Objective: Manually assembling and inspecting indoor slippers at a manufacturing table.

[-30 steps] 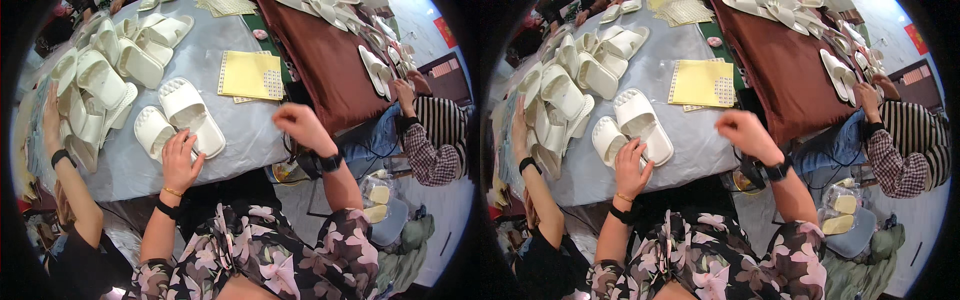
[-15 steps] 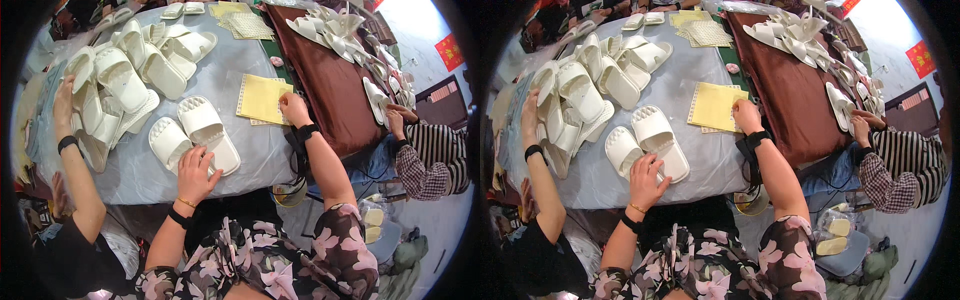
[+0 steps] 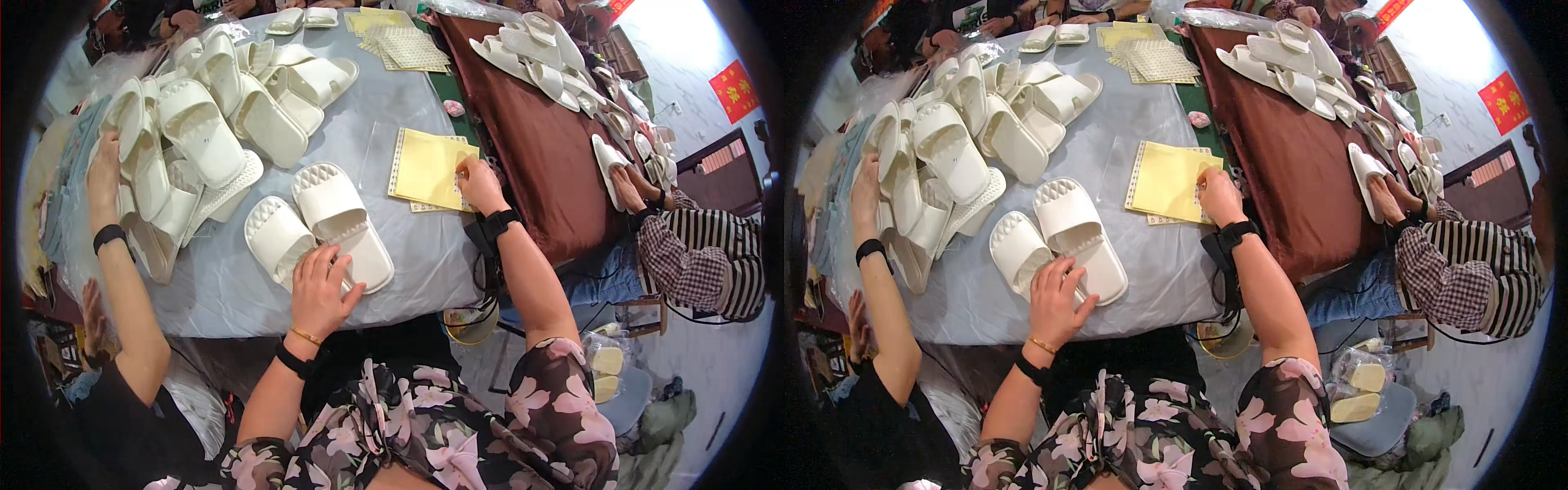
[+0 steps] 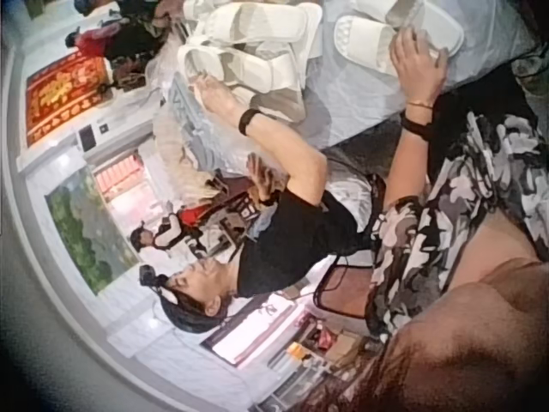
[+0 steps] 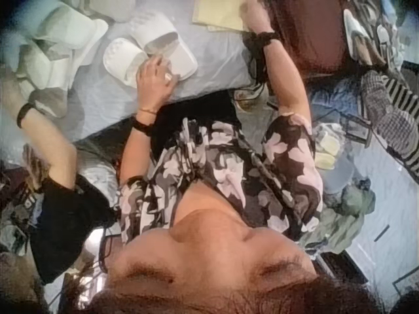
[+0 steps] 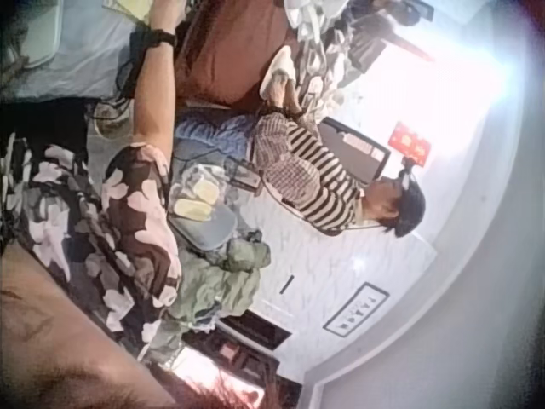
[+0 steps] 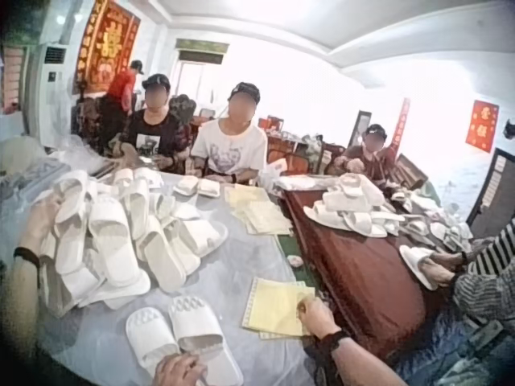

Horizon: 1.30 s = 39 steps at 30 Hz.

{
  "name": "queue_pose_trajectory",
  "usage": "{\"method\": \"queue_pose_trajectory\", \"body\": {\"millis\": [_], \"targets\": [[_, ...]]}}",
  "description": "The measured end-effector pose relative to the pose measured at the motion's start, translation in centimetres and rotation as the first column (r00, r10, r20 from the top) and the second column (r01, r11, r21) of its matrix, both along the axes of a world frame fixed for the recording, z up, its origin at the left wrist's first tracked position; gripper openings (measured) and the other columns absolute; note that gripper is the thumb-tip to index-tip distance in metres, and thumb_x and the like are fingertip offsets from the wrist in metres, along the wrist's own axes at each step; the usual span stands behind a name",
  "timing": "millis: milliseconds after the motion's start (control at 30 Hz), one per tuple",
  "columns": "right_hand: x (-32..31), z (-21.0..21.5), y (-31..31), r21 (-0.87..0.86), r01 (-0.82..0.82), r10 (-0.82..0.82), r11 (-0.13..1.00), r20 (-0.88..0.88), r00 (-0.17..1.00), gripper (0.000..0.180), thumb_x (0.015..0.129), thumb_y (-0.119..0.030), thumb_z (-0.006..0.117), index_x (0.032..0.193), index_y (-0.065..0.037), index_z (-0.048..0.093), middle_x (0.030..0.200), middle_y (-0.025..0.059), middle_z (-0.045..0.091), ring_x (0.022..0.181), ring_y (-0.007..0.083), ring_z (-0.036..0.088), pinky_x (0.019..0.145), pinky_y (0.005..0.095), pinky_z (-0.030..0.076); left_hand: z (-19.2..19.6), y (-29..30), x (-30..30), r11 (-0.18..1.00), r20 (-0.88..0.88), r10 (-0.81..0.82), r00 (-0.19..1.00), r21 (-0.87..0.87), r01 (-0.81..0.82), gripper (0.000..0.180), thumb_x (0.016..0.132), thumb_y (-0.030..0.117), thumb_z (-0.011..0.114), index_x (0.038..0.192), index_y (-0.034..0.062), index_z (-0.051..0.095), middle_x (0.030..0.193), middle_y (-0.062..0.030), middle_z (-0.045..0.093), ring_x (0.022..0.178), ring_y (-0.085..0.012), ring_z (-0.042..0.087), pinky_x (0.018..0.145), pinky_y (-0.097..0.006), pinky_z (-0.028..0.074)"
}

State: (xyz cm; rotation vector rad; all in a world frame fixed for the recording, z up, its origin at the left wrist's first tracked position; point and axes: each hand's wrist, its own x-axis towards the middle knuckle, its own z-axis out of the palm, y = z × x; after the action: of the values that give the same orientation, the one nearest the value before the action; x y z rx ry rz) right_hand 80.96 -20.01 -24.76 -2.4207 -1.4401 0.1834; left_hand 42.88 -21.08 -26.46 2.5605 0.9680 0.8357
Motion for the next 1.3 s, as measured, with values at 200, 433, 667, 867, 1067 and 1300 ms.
{"method": "queue_pose_trajectory", "body": {"millis": [200, 433, 667, 867, 1067, 1300], "targets": [[0.8, 0.1, 0.1, 0.005, 0.018, -0.018, 1.000, -0.014, 1.000, 0.020, 0.082, -0.010, 0.066, 0.102, -0.008, 0.064, 0.112, 0.0189, 0.062, 0.104, 0.0376, 0.062, 0.088, 0.0467, 0.049, 0.3, 0.1, 0.2, 1.000, 0.004, -0.004, 1.000, -0.005, 0.004, 0.046, 0.079, 0.034, 0.072, 0.115, 0.0086, 0.060, 0.127, -0.0123, 0.055, 0.124, -0.0330, 0.047, 0.105, -0.048, 0.034], [-0.3, 0.7, -0.3, -0.024, 0.015, -0.015, 1.000, -0.002, 1.000, 0.023, 0.082, -0.009, 0.066, 0.105, -0.009, 0.064, 0.113, 0.0192, 0.061, 0.105, 0.0379, 0.061, 0.089, 0.0453, 0.049, -0.4, -0.1, -0.3, 1.000, 0.015, -0.007, 1.000, 0.020, 0.007, 0.046, 0.079, 0.035, 0.071, 0.116, 0.0087, 0.060, 0.126, -0.0126, 0.055, 0.124, -0.0330, 0.047, 0.105, -0.047, 0.034], [-0.5, 0.3, -0.9, 0.101, 0.009, -0.009, 0.995, -0.003, 1.000, 0.020, 0.082, -0.009, 0.066, 0.102, -0.008, 0.064, 0.109, 0.0191, 0.062, 0.103, 0.0374, 0.061, 0.088, 0.0452, 0.049, -1.1, -0.1, -0.4, 0.999, 0.026, -0.014, 1.000, 0.042, 0.012, 0.046, 0.080, 0.036, 0.071, 0.116, 0.0091, 0.060, 0.126, -0.0124, 0.055, 0.123, -0.0327, 0.048, 0.105, -0.047, 0.034], [-0.5, 0.4, -1.1, 0.137, 0.019, -0.014, 0.990, -0.040, 0.999, 0.019, 0.081, -0.009, 0.066, 0.101, -0.007, 0.064, 0.108, 0.0184, 0.062, 0.101, 0.0367, 0.061, 0.087, 0.0445, 0.049, -0.9, -0.2, -0.4, 0.999, 0.021, -0.006, 1.000, 0.035, 0.005, 0.045, 0.081, 0.037, 0.069, 0.115, 0.0091, 0.060, 0.126, -0.0126, 0.055, 0.124, -0.0327, 0.048, 0.105, -0.047, 0.034], [0.5, -0.2, -1.3, 0.157, -0.029, 0.037, 0.987, -0.046, 0.998, 0.019, 0.078, -0.007, 0.068, 0.096, -0.006, 0.063, 0.102, 0.0176, 0.062, 0.097, 0.0352, 0.062, 0.084, 0.0424, 0.050, -1.0, -0.1, -0.4, 0.999, 0.030, -0.007, 1.000, 0.040, 0.006, 0.044, 0.081, 0.037, 0.069, 0.114, 0.0086, 0.061, 0.126, -0.0128, 0.055, 0.123, -0.0332, 0.048, 0.105, -0.047, 0.034], [-3.5, 3.1, -1.8, 0.373, -0.118, 0.186, 0.920, -0.151, 0.971, 0.017, 0.077, -0.004, 0.067, 0.092, -0.001, 0.061, 0.089, 0.0143, 0.058, 0.076, 0.0242, 0.061, 0.070, 0.0348, 0.050, -0.8, -0.2, -0.8, 1.000, 0.044, -0.008, 0.999, 0.020, 0.007, 0.044, 0.080, 0.035, 0.071, 0.113, 0.0079, 0.061, 0.126, -0.0135, 0.055, 0.124, -0.0335, 0.048, 0.106, -0.048, 0.034]]}}
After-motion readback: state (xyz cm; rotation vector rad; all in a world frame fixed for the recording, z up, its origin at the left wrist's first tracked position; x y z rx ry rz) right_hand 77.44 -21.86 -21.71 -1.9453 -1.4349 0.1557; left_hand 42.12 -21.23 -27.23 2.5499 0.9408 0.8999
